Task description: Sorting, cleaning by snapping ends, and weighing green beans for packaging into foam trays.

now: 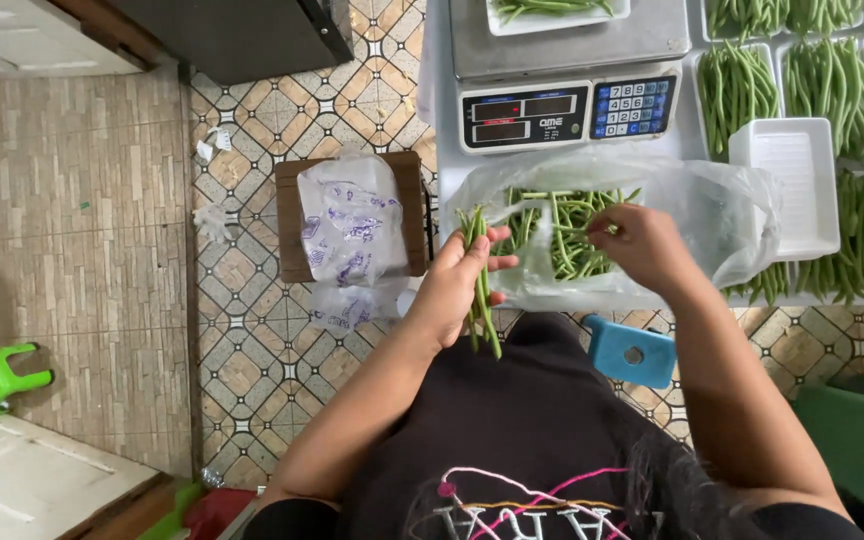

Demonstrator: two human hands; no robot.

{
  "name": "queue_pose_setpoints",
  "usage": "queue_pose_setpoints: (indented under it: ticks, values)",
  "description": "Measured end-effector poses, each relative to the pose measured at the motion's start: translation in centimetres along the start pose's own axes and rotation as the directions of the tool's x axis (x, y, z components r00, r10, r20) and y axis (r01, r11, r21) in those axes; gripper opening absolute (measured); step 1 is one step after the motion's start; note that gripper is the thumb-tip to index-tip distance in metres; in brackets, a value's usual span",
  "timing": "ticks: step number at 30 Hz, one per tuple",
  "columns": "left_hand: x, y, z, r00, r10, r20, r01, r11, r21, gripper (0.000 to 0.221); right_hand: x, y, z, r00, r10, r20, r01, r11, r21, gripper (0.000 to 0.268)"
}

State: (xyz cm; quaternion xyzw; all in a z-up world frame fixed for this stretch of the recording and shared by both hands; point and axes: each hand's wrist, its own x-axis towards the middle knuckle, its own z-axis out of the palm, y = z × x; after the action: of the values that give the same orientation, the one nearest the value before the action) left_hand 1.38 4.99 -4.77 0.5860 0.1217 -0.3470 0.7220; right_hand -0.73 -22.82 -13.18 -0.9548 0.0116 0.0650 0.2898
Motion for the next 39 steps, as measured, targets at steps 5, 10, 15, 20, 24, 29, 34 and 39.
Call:
queue_pose_setpoints:
  ticks: [5, 10, 15, 20, 24, 29, 34, 39]
  values:
    - [0.8, 0.3, 1.4, 0.988, 0.115, 0.103, -0.119, 0.992, 0.03, 0.023, -3.7, -3.9, -7.0, 0.918, 0.38, 0.111, -0.395, 0.874, 0.282, 0.014]
    - [1.5, 0.5, 2.1, 0.997, 0.049, -0.051, -0.045, 0.997, 0.063, 0.027, -5.2, -4.3, -9.2, 0.878, 0.478, 0.021, -0.476, 0.876, -0.076, 0.02]
    - [1.3, 0.3, 2.1, 0.985, 0.119, -0.121, -0.121, 0.993, -0.006, 0.024, -6.3, -5.3, -9.0, 0.899, 0.426, -0.102, -0.419, 0.904, 0.088, 0.017]
    - [-0.3, 0.9, 4.4, 0.938, 0.332, 0.103, -0.323, 0.941, -0.096, 0.021, -6.4, -12.3, -7.3, 0.98, 0.201, -0.003, -0.123, 0.609, 0.784, 0.017]
    - [0.0, 0.0, 4.2, 0.927, 0.367, 0.08, -0.354, 0.925, -0.137, 0.022, -5.4, -13.0, -3.0, 0.987, 0.159, 0.007, -0.092, 0.532, 0.842, 0.02]
    - [1.9, -2.9, 1.6, 0.913, 0.407, 0.039, -0.405, 0.913, -0.05, 0.024, -5.1, -14.4, -5.6, 0.977, 0.134, 0.168, -0.214, 0.694, 0.688, 0.023]
    - [-1.1, 0.2, 0.9, 0.942, 0.335, 0.016, -0.319, 0.91, -0.265, 0.029, 0.0, -6.4, -5.5, 0.95, 0.277, 0.146, -0.313, 0.86, 0.403, 0.021]
    - [-0.9, -0.2, 0.2, 0.963, 0.252, 0.093, -0.189, 0.881, -0.434, 0.029, 7.1, 1.6, 6.4, 0.921, 0.343, 0.186, -0.344, 0.938, -0.03, 0.028]
